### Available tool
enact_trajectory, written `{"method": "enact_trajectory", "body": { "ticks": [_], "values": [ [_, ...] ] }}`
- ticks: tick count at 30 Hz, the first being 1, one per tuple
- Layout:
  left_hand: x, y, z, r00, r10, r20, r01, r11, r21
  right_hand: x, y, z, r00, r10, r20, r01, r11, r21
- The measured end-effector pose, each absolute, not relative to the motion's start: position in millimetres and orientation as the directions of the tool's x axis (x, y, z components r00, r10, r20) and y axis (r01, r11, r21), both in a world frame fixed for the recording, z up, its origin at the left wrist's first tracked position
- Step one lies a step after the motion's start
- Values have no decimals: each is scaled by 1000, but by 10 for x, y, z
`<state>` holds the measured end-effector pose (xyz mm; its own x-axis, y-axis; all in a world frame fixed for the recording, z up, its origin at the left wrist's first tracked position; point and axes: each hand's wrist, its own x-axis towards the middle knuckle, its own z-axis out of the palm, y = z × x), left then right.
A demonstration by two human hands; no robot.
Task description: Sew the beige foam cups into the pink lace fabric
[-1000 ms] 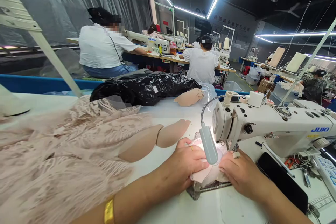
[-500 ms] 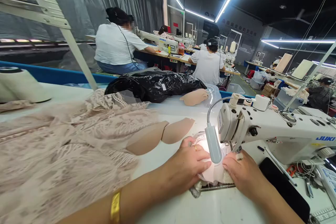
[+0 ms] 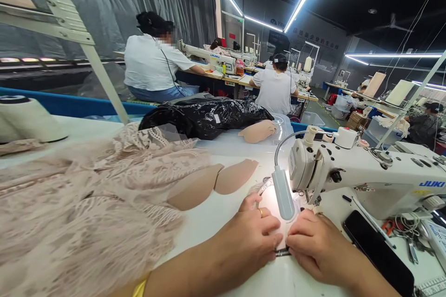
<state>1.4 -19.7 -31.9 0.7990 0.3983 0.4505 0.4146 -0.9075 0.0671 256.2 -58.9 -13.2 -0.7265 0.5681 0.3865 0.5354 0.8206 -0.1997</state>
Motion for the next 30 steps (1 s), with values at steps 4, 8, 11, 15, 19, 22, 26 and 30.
{"method": "enact_trajectory", "body": {
  "ticks": [4, 8, 11, 15, 19, 22, 26, 30],
  "values": [
    [23, -290, -271, 794, 395, 463, 400, -912, 92, 2575, -573, -189, -711, 587, 388, 551, 807, -212],
    [79, -182, -472, 736, 360, 574, 390, -918, 75, 2575, -553, -247, -673, 632, 385, 604, 770, -208],
    [126, -72, -602, 702, 350, 620, 410, -911, 50, 2565, -532, -274, -650, 644, 403, 625, 755, -198],
    [150, -26, -548, 714, 394, 579, 452, -891, 49, 2564, -496, -336, -616, 671, 413, 668, 723, -177],
    [147, -27, -408, 741, 465, 484, 502, -863, 60, 2584, -457, -432, -570, 707, 418, 723, 674, -153],
    [157, 15, -397, 741, 493, 456, 532, -845, 49, 2596, -440, -485, -544, 724, 424, 750, 646, -141],
    [197, 83, -485, 730, 514, 450, 570, -822, 14, 2607, -436, -518, -540, 720, 437, 744, 651, -153],
    [262, 105, -579, 716, 537, 446, 617, -786, -44, 2632, -397, -535, -563, 679, 471, 715, 686, -133]
  ]
}}
